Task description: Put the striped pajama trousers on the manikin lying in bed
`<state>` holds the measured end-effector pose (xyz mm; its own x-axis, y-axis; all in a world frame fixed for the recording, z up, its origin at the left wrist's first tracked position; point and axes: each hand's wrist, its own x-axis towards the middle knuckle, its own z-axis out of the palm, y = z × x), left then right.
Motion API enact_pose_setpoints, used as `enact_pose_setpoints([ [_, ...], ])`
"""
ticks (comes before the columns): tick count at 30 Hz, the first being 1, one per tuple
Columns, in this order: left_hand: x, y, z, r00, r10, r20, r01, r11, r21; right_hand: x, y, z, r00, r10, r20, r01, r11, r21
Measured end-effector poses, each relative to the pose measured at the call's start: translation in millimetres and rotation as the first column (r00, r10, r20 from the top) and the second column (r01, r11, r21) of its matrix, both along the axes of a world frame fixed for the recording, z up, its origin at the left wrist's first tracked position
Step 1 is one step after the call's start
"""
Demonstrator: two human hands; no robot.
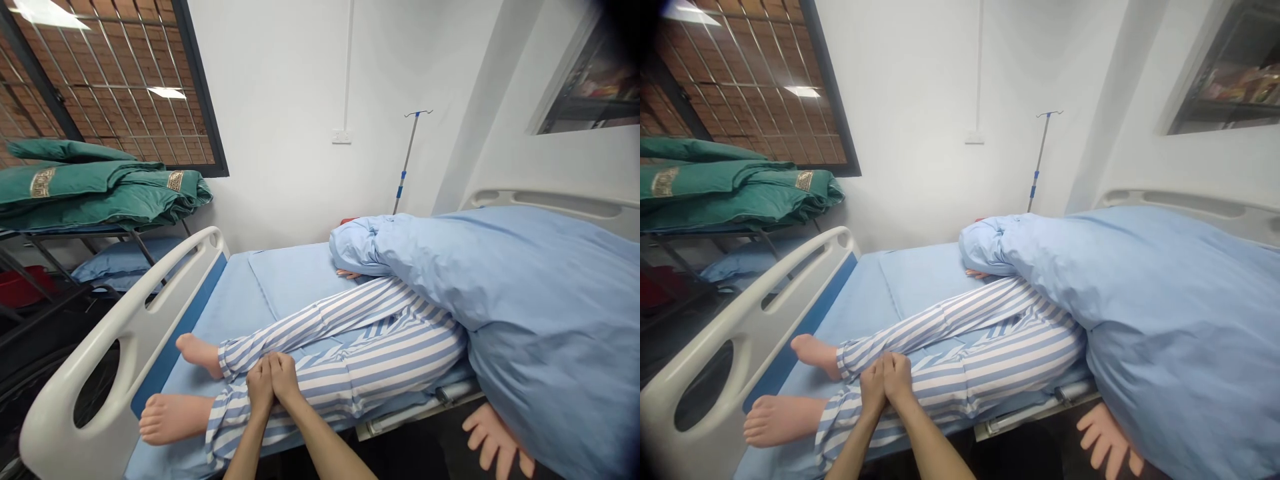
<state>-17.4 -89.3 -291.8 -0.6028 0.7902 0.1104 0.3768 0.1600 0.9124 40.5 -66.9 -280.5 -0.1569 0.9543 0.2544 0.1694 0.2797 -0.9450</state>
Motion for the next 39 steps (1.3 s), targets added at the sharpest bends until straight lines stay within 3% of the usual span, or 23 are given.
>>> enact_pose_setpoints([
  [5, 2.4, 0.7, 2.2, 0.998, -0.053, -0.037, 0.052, 0.999, -0.002, 18.2, 9.3, 24.8, 0.992, -0.029, 0.122, 0.008, 0.987, 0.163],
  [12, 1.3, 2.8, 4.0, 0.997, -0.07, -0.026, 0.069, 0.997, -0.015, 21.0, -1.4, -5.3, 0.96, -0.072, 0.27, 0.022, 0.982, 0.187],
  [16, 8.9, 14.3, 20.5, 0.991, -0.131, -0.017, 0.13, 0.991, -0.02, 21.3, 4.0, -8.4, 0.986, -0.047, 0.159, 0.028, 0.992, 0.119],
  [18, 14.8, 19.3, 25.2, 0.994, -0.09, -0.064, 0.09, 0.996, -0.002, 22.6, 7.5, -6.7, 0.994, -0.049, 0.095, 0.04, 0.995, 0.089],
  [21, 18.6, 21.6, 17.1, 0.981, -0.026, -0.19, 0.023, 1.0, -0.016, 23.4, 7.6, -7.1, 0.995, -0.083, 0.055, 0.079, 0.995, 0.068],
  [27, 10.8, 17.5, -12.7, 0.857, -0.134, -0.497, 0.078, 0.988, -0.131, 22.0, 4.4, -4.2, 0.98, -0.14, 0.143, 0.126, 0.987, 0.103],
  [33, 17.7, 13.4, -6.4, 0.901, -0.159, -0.404, 0.087, 0.978, -0.191, 34.7, 11.7, 16.3, 0.962, -0.16, 0.221, 0.114, 0.972, 0.207],
  [39, 23.0, 10.4, 0.1, 0.933, -0.126, -0.337, 0.081, 0.986, -0.146, 38.7, 10.2, 3.3, 0.948, -0.157, 0.277, 0.108, 0.977, 0.184],
])
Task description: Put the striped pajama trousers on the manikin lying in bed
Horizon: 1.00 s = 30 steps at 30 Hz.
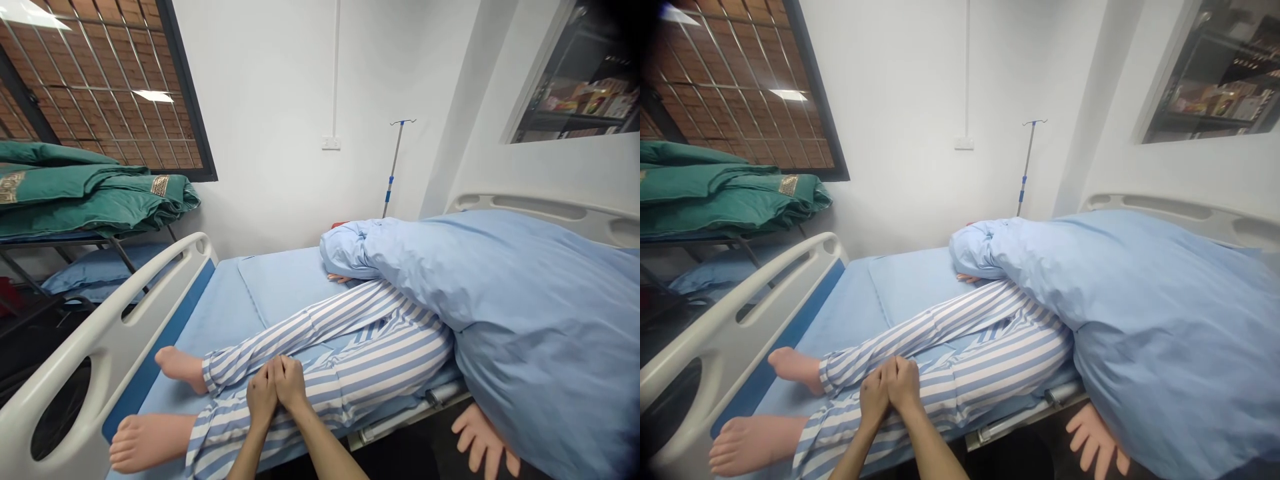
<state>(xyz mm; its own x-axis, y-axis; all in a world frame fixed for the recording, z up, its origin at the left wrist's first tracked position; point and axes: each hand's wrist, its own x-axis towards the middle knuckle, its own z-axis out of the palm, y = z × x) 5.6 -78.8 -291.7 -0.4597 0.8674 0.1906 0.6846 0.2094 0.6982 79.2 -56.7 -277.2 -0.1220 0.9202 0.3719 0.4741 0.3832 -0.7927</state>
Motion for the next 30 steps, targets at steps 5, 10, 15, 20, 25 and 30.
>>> enact_pose_setpoints([
  [5, 4.9, 5.2, 14.2, 0.985, 0.05, 0.167, -0.062, 0.996, 0.071, -0.8, 2.0, -7.5, 0.999, 0.025, -0.024, -0.026, 1.0, -0.014],
  [10, 17.8, 11.1, 19.6, 0.96, 0.079, 0.268, -0.132, 0.974, 0.184, 2.7, 5.5, -7.2, 0.991, -0.005, -0.131, -0.002, 0.999, -0.054],
  [15, 21.5, 10.3, 6.9, 0.973, 0.117, 0.201, -0.144, 0.982, 0.124, 2.6, 3.2, -6.8, 0.981, 0.003, -0.195, -0.015, 0.998, -0.064],
  [20, 18.6, 10.6, 0.8, 0.98, 0.066, 0.187, -0.087, 0.99, 0.109, 6.5, 3.3, 3.8, 0.989, -0.012, -0.146, 0.002, 0.998, -0.068],
  [25, 19.9, 11.9, -3.8, 0.989, 0.081, 0.121, -0.095, 0.989, 0.115, 20.6, 3.5, 6.7, 0.999, -0.004, -0.042, 0.004, 1.0, 0.007],
  [30, 21.0, 8.7, 2.3, 0.988, 0.03, 0.152, -0.051, 0.989, 0.136, 24.7, -0.2, -5.9, 0.998, 0.001, 0.069, -0.003, 0.999, 0.035],
])
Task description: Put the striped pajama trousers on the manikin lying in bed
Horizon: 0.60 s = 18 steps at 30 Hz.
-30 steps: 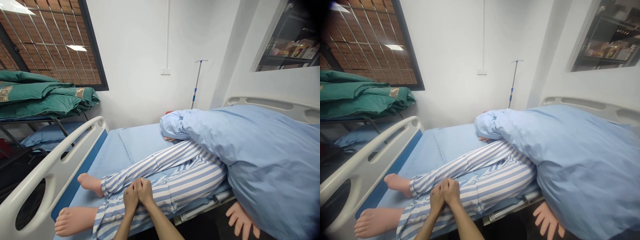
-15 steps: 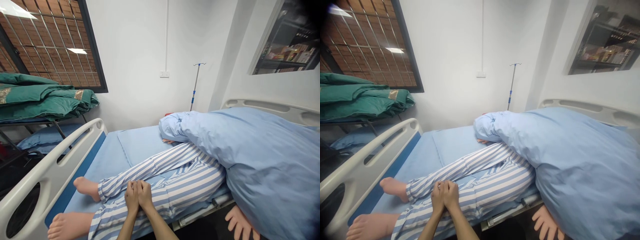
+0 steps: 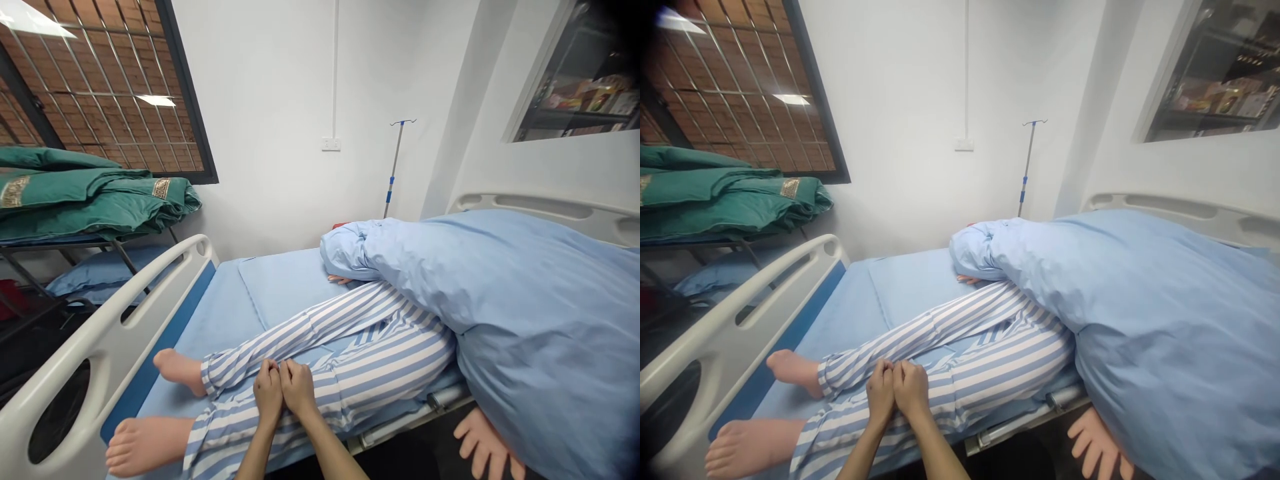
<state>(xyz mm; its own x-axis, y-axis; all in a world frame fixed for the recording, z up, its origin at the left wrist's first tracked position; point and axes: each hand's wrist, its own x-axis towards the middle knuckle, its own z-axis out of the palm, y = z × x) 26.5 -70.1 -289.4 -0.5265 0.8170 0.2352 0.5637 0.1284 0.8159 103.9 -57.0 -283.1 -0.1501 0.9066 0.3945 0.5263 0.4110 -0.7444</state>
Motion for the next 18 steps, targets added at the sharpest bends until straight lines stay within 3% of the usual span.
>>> enact_pose_setpoints([
  [5, 8.5, -3.6, 20.1, 0.984, -0.026, 0.175, 0.013, 0.997, 0.071, 1.5, 1.9, -0.2, 0.998, 0.025, -0.052, -0.025, 1.0, -0.007],
  [8, 17.2, -5.2, 21.1, 0.966, -0.037, 0.254, 0.007, 0.993, 0.118, 3.1, 4.2, -0.9, 0.993, 0.009, -0.117, -0.013, 0.999, -0.041],
  [13, 24.6, -8.5, -0.7, 0.999, -0.013, 0.03, 0.015, 0.999, -0.045, 3.2, 7.9, -5.9, 0.967, -0.029, -0.252, 0.005, 0.995, -0.095],
  [18, 24.0, -10.2, -7.0, 0.993, -0.061, -0.098, 0.053, 0.995, -0.086, 13.2, 9.6, 6.6, 0.964, 0.017, -0.264, -0.039, 0.996, -0.079],
])
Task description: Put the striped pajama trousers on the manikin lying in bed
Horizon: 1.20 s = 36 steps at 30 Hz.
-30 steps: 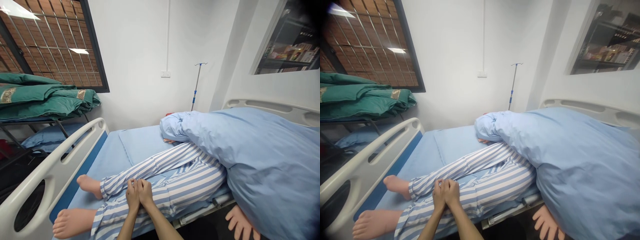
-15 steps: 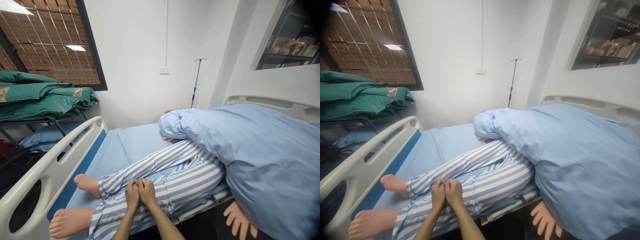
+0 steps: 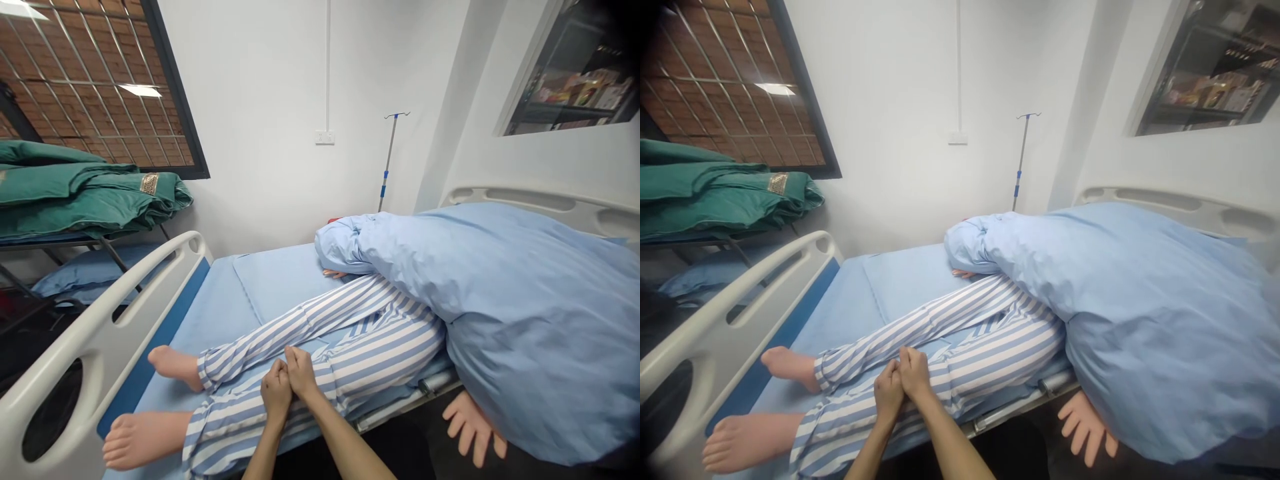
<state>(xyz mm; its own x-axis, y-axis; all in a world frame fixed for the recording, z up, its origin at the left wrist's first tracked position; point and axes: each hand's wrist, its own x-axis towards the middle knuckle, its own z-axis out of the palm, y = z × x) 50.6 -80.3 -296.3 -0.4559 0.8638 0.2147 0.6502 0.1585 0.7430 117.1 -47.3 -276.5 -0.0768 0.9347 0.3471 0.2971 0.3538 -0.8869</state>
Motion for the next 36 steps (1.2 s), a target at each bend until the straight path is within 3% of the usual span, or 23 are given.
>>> enact_pose_setpoints([
  [6, 4.0, -1.3, -0.7, 0.998, 0.012, -0.067, -0.014, 1.0, -0.02, 18.2, -7.5, -3.1, 0.993, 0.004, 0.115, -0.01, 0.999, 0.052],
  [10, 7.9, 6.0, 10.5, 0.999, 0.03, 0.031, -0.029, 0.999, -0.025, 16.6, -11.0, -11.6, 0.977, -0.023, 0.214, 0.011, 0.998, 0.056],
  [15, 25.1, 23.4, 32.0, 0.965, -0.07, 0.254, 0.031, 0.988, 0.153, 22.3, -6.0, -5.5, 0.997, 0.044, -0.055, -0.044, 0.999, 0.001],
  [19, 33.5, 25.1, 19.0, 0.952, -0.045, 0.302, -0.002, 0.988, 0.153, 24.5, -5.0, -8.9, 0.991, -0.015, -0.135, 0.016, 1.0, 0.006],
  [22, 31.8, 22.0, 6.3, 0.979, -0.026, 0.201, 0.006, 0.995, 0.1, 21.4, -5.4, -12.1, 0.994, -0.05, -0.092, 0.053, 0.998, 0.029],
  [26, 30.8, 20.7, 6.9, 0.991, -0.039, 0.13, 0.031, 0.998, 0.062, 26.1, -2.2, -2.3, 0.998, -0.061, -0.002, 0.061, 0.998, 0.023],
  [30, 36.0, 20.2, 12.0, 0.997, -0.016, 0.08, 0.016, 1.0, -0.006, 44.0, 2.4, 6.5, 0.975, -0.063, 0.215, 0.029, 0.987, 0.159],
  [36, 39.4, 18.1, 8.6, 0.998, 0.027, 0.051, -0.024, 0.999, -0.043, 49.7, 3.6, -17.7, 0.881, -0.226, 0.415, 0.149, 0.966, 0.211],
])
